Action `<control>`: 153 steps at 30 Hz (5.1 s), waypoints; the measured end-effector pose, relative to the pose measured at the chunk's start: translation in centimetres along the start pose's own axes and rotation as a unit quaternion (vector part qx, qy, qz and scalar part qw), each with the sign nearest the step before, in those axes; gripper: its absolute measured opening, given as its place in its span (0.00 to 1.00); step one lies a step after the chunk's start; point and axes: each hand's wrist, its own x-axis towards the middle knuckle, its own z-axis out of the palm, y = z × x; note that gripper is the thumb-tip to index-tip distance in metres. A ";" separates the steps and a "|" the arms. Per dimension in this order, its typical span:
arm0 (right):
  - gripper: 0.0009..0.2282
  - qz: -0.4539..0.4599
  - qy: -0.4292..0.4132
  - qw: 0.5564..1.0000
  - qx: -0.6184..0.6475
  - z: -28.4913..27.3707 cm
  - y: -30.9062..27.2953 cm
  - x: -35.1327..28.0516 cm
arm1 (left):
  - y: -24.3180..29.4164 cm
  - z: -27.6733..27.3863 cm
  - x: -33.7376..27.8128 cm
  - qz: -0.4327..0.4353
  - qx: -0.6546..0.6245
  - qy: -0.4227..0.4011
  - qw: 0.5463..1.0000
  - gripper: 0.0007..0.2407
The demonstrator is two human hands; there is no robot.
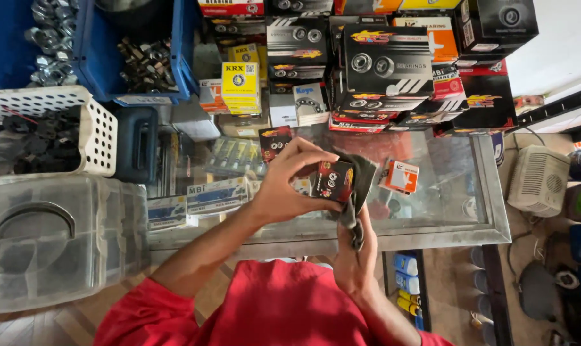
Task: The person wipes several small cardboard boxes with a dark cloth on a glass display counter. They pick up each box, wipe its surfaces, and place it back down or stack it with others. The boxes appear to be automotive parts packaging.
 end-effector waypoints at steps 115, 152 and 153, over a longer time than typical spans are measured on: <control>0.30 -0.118 -0.389 0.846 -0.345 7.5 -5.7 19.3 | -2.7 -12.1 -0.5 -0.177 0.097 0.039 0.979 0.27; 0.33 -0.185 -0.387 0.807 -0.406 8.9 -5.3 21.6 | -5.5 -13.0 1.0 -0.183 0.077 0.028 0.980 0.28; 0.32 -0.171 -0.394 0.805 -0.409 9.0 -5.1 21.7 | -5.6 -13.0 1.2 -0.201 0.064 0.029 0.977 0.28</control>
